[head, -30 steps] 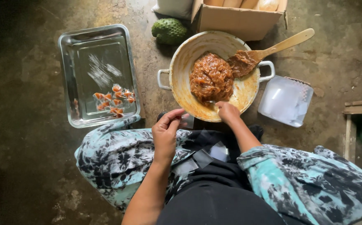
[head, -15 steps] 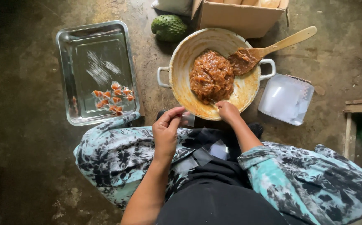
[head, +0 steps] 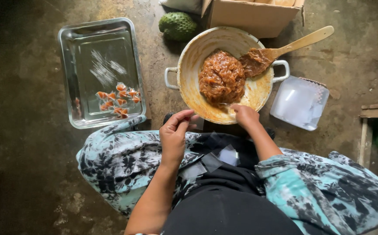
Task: Preparing food by scooping filling from a bowl and placing it onto small wrappers on a tray, then folding or adjusting them.
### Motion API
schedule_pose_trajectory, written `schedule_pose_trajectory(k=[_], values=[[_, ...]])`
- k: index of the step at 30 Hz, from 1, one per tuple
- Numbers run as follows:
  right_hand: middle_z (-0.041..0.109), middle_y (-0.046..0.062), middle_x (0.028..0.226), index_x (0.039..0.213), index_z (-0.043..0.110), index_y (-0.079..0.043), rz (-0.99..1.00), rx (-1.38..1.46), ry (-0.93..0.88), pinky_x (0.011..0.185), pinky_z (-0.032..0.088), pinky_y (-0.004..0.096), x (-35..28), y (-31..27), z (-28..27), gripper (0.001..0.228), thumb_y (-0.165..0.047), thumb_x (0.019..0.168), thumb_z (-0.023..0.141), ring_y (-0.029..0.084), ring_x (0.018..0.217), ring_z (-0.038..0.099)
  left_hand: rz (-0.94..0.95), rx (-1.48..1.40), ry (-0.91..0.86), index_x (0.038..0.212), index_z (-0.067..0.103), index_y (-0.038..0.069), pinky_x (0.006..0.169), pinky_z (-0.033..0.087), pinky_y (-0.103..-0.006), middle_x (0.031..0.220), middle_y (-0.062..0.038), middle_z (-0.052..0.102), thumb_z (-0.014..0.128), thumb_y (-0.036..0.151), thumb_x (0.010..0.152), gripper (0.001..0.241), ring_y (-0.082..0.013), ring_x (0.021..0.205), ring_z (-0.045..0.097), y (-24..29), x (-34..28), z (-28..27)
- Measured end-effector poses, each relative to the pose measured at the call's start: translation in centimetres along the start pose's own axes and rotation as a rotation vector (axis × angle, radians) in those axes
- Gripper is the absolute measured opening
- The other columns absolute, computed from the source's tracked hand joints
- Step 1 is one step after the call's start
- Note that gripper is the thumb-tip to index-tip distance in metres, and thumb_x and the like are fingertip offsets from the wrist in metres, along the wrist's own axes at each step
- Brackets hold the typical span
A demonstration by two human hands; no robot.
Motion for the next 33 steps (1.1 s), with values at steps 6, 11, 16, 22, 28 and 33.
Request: schedule_pose_trajectory(k=[6, 11, 16, 22, 28, 33], values=[[0.070, 0.014, 0.132, 0.140, 0.060, -0.047, -0.010, 0.015, -0.014, 0.109, 0.047, 0.054, 0.9, -0.2, 1.3, 0.046, -0.028, 0.105, 0.038, 0.037, 0.129, 0.061, 0.037, 0.011, -0.007, 0.104, 0.075, -0.004, 0.076, 0.065, -0.0349, 0.108, -0.016, 0.075, 0.058, -0.009, 0.095, 0.020, -0.0266, 0.093, 0.077, -0.2, 0.1, -0.1], [0.070, 0.015, 0.130, 0.138, 0.061, -0.047, 0.005, 0.050, -0.014, 0.109, 0.048, 0.054, -1.2, -1.2, 1.5, 0.041, -0.035, 0.104, 0.041, 0.038, 0.128, 0.061, 0.038, 0.018, -0.006, 0.105, 0.075, -0.003, 0.079, 0.065, -0.0335, 0.109, -0.013, 0.074, 0.058, -0.008, 0.096, 0.021, -0.0240, 0.094, 0.076, -0.6, 0.4, -0.3], [0.072, 0.014, 0.126, 0.136, 0.061, -0.049, 0.011, 0.041, -0.007, 0.106, 0.050, 0.054, -0.6, -0.4, 3.6, 0.038, -0.041, 0.105, 0.041, 0.038, 0.125, 0.063, 0.056, 0.016, 0.002, 0.107, 0.075, -0.002, 0.081, 0.063, -0.0312, 0.116, -0.013, 0.073, 0.058, -0.004, 0.098, 0.019, -0.0215, 0.097, 0.075, -0.1, 0.1, -0.1], [0.072, 0.015, 0.125, 0.127, 0.071, -0.037, -0.060, 0.231, 0.044, 0.107, 0.049, 0.052, -1.1, 0.5, 3.4, 0.036, -0.028, 0.101, 0.049, 0.039, 0.124, 0.062, 0.051, 0.052, 0.010, 0.113, 0.074, -0.002, 0.084, 0.062, -0.0293, 0.118, -0.012, 0.073, 0.057, -0.006, 0.098, 0.023, -0.0181, 0.101, 0.073, -2.3, 0.9, -0.7], [0.040, -0.001, 0.053, 0.135, 0.065, -0.010, -0.135, 1.049, 0.001, 0.032, 0.030, 0.015, -5.1, -0.1, -0.7, 0.042, -0.014, 0.096, 0.049, 0.004, 0.039, 0.035, 0.099, 0.122, 0.010, 0.123, 0.072, 0.001, 0.089, 0.061, -0.0311, 0.116, -0.013, 0.074, 0.058, -0.007, 0.097, 0.031, -0.0143, 0.105, 0.066, -3.5, 1.8, -0.6], [0.034, 0.000, 0.062, 0.140, 0.056, -0.009, -0.296, 1.321, -0.018, 0.030, 0.018, 0.020, -10.3, -1.6, -6.5, 0.038, -0.019, 0.105, 0.049, 0.005, 0.042, 0.026, 0.033, -0.054, -0.015, 0.126, 0.071, -0.001, 0.086, 0.061, -0.0253, 0.114, -0.016, 0.075, 0.059, -0.010, 0.092, 0.037, -0.0153, 0.102, 0.070, -4.6, 2.9, 1.1]])
Point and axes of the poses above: each hand's wrist, its own x-axis towards the middle knuckle, its own z-axis out of the palm, y = z × x, the point moved 1 cm from there along x, towards the middle knuckle
